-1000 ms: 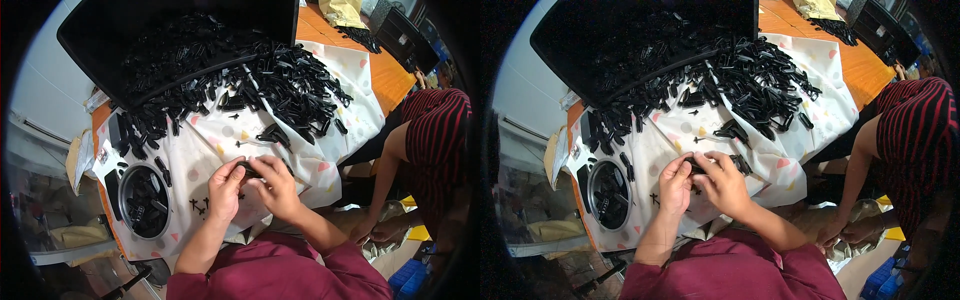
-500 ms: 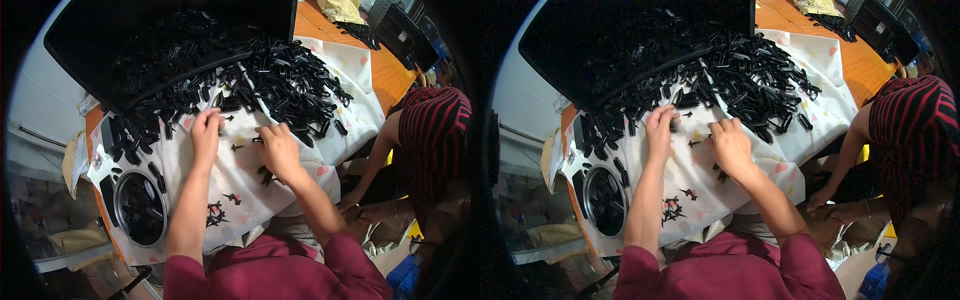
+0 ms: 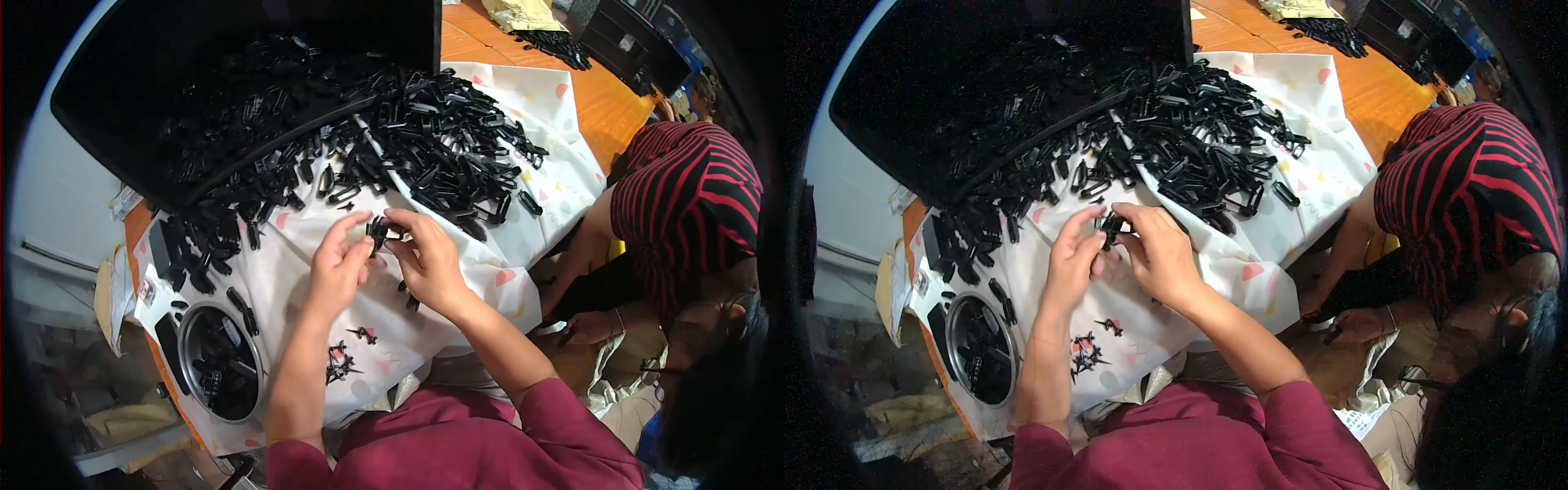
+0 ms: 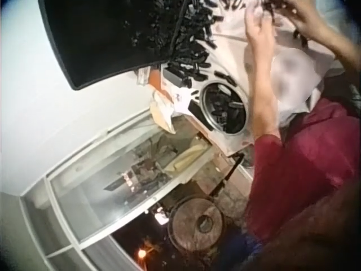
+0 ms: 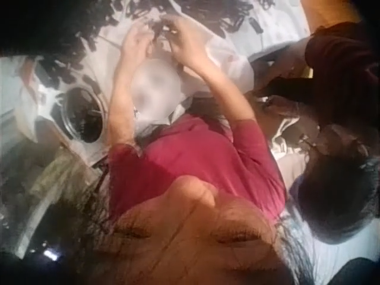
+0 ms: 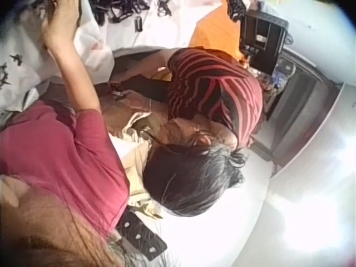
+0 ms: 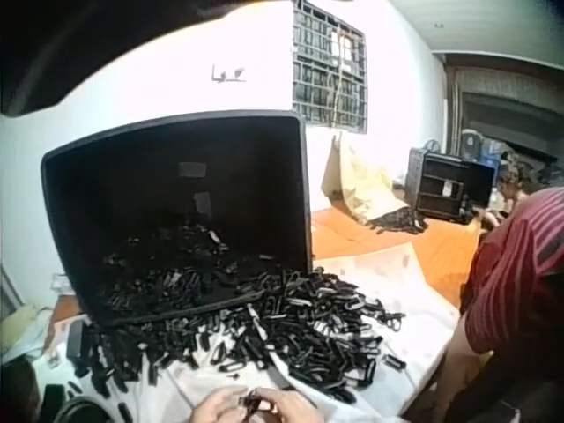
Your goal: Assembling or inspecting small black plastic components at a workbench.
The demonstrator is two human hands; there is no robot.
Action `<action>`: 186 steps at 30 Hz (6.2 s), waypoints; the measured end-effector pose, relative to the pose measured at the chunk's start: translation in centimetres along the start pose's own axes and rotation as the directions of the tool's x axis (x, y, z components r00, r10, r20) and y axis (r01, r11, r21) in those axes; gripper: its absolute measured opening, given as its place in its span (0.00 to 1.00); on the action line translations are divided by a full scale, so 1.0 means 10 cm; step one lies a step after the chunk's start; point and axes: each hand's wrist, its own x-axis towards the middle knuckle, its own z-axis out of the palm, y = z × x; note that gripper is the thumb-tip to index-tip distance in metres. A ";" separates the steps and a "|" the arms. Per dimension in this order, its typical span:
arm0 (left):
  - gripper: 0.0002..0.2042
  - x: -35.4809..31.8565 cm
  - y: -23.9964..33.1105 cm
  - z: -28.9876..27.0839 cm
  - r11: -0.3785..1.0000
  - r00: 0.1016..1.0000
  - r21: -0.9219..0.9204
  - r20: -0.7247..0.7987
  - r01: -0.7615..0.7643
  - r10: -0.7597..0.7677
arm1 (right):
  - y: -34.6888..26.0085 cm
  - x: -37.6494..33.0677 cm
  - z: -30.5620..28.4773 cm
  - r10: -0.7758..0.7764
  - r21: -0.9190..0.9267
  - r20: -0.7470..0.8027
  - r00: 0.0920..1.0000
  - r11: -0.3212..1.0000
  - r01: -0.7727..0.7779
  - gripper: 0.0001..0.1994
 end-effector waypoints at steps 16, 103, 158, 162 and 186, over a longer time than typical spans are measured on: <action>0.17 -0.60 0.13 -0.10 0.747 0.822 0.421 -0.005 -0.515 0.570 | -0.44 -0.22 -0.20 -0.107 0.205 0.214 0.971 0.977 0.063 0.16; 0.12 -0.65 0.22 0.13 0.909 0.925 0.227 -0.074 -0.348 0.372 | -0.43 -0.28 -0.43 -0.219 0.046 0.100 0.971 0.975 0.216 0.18; 0.12 -1.30 -0.06 -0.65 0.354 0.430 0.923 -0.383 0.149 0.818 | 0.60 0.71 0.68 -0.033 -0.543 0.590 0.807 0.723 0.426 0.19; 0.07 -1.07 -0.16 -0.41 0.429 0.693 0.894 -0.231 -0.126 0.683 | 0.48 0.58 0.29 -0.067 -0.074 0.198 0.978 0.994 0.083 0.22; 0.15 -1.84 0.21 -0.89 0.393 0.739 0.868 -0.475 0.303 0.478 | 0.47 -0.32 -0.33 0.398 0.142 0.072 0.915 0.904 -0.404 0.12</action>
